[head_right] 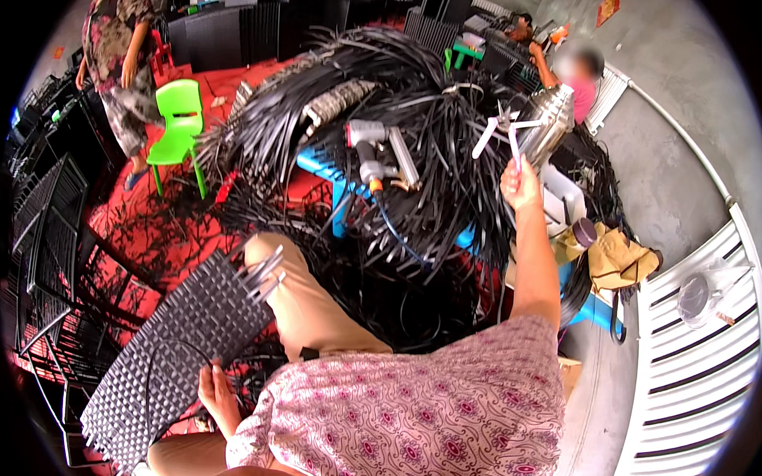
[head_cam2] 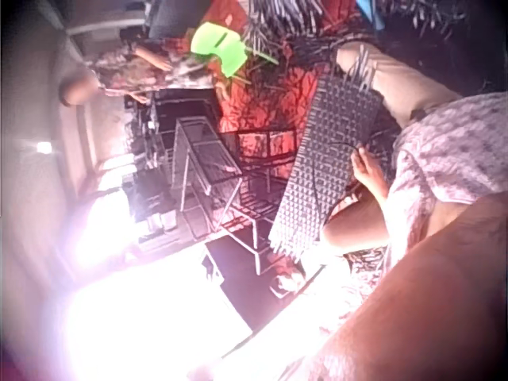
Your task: The person sits on the floor and weaves black plastic strips into a chair seat frame. They use a knife to tuck and secure the strips into the weave pattern, occasionally picking up new strips from a pile nearby.
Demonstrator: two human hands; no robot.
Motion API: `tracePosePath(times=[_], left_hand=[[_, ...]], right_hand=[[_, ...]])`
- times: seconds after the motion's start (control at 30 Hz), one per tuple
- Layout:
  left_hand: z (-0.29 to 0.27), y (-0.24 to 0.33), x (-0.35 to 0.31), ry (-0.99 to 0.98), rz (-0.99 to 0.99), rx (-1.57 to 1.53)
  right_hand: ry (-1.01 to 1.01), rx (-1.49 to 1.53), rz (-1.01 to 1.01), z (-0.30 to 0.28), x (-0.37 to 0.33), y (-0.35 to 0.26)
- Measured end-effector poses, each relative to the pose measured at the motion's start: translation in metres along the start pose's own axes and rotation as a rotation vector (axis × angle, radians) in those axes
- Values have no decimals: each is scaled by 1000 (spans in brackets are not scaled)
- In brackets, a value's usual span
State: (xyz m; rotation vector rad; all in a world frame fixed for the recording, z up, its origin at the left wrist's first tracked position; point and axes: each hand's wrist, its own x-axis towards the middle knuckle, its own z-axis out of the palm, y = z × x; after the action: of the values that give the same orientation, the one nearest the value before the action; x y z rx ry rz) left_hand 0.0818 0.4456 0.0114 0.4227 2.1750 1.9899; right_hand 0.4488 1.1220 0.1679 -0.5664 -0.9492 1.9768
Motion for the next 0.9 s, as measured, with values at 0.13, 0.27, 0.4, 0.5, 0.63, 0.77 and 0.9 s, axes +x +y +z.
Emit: tracePosePath(times=[0.13, 0.27, 0.4, 0.5, 0.63, 0.77, 0.9], left_hand=[[2, 11, -2, 22, -46, -36], [-4, 12, -1, 55, -43, -55], [-1, 7, 1, 61, -59, -132], [-6, 11, -4, 111, -68, -204], [-11, 34, -10, 32, -98, -75], [-21, 45, -17, -23, -45, 181], [-21, 59, -22, -166, 159, 415]], right_hand=[[219, 7, -300, 12, -16, 22], [519, -524, -596, 24, -34, 43], [763, -1262, -744, -4, -54, 61], [840, -1676, -966, -37, -53, 90], [1059, -2451, -805, -83, -76, 92], [919, -2116, -963, 37, -76, 110], [88, -1486, -862, 221, -76, 190]])
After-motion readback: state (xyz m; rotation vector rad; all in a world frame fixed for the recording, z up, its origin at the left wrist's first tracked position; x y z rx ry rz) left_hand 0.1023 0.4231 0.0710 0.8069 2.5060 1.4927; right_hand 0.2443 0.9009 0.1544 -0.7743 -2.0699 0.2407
